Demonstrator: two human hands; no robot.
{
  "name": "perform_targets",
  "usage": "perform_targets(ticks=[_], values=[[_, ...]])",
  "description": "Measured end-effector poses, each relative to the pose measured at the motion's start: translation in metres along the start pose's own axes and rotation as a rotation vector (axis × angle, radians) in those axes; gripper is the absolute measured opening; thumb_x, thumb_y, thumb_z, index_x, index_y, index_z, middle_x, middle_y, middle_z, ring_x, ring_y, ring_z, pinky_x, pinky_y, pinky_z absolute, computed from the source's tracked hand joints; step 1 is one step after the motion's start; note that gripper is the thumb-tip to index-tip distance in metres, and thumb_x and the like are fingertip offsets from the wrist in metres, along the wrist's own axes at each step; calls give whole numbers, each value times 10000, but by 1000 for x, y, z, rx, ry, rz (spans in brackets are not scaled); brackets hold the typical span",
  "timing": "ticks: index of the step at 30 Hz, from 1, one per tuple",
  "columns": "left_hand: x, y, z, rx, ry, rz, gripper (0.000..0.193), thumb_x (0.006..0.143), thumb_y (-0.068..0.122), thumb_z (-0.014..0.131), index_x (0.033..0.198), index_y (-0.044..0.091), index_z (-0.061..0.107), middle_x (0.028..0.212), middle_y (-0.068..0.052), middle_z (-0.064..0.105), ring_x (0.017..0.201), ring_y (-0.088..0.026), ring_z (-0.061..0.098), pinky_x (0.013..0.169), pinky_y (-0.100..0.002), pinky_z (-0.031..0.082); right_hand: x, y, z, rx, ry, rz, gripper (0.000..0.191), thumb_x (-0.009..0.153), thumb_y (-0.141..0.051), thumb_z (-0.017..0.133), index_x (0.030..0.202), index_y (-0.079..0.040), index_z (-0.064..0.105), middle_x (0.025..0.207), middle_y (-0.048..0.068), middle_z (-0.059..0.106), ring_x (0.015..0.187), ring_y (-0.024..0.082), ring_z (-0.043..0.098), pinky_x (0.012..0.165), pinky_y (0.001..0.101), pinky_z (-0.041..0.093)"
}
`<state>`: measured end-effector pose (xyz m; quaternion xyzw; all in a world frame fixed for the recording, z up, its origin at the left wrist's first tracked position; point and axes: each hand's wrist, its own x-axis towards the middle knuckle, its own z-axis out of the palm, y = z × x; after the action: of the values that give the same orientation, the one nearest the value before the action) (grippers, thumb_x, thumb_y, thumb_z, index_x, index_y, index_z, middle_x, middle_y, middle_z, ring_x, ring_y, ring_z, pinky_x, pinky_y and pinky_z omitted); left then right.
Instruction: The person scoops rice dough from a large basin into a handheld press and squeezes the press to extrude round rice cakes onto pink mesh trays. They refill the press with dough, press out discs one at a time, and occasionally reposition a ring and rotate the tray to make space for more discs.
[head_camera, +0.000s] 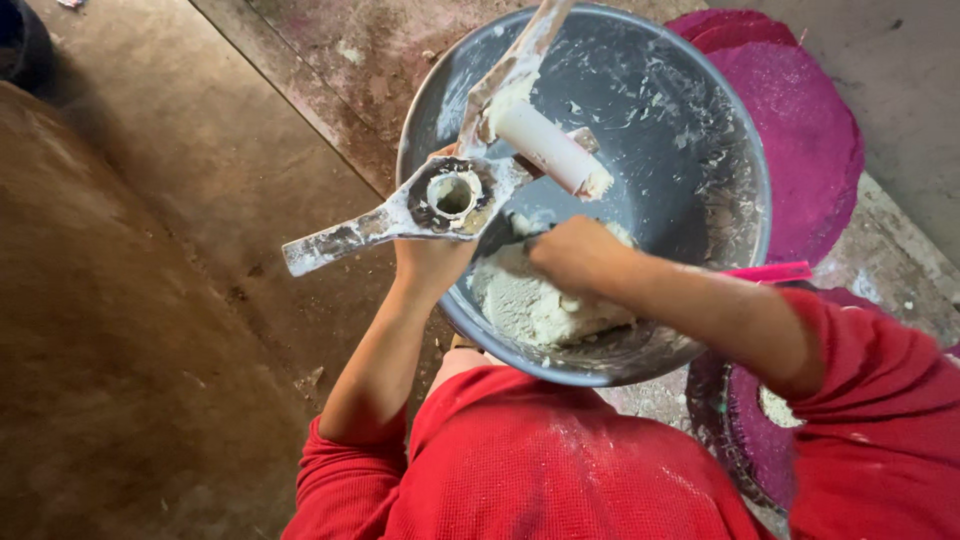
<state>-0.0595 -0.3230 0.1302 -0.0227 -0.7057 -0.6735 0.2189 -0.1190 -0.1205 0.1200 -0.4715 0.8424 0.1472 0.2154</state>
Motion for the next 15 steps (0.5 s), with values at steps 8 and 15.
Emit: perform_targets(ticks=[8,15], values=[[4,-6,1,42,17,74,456,901,60,801,1316,17,616,1141,-47,724,1029,-91,674,935,-257,551,-75,-14,6,227,-6,26,179,917,-269,588,1004,-123,644,723,141,700,661,343,708,622,487,559],[8,5,13,539,5,353,593,839,172,855,1360,46,602,1300,-133,675,1141,-264,679,986,-387,559,-171,31,-5,639,-57,377,467,933,-479,632,1299,-203,721,753,125,772,625,214,728,661,386,567]])
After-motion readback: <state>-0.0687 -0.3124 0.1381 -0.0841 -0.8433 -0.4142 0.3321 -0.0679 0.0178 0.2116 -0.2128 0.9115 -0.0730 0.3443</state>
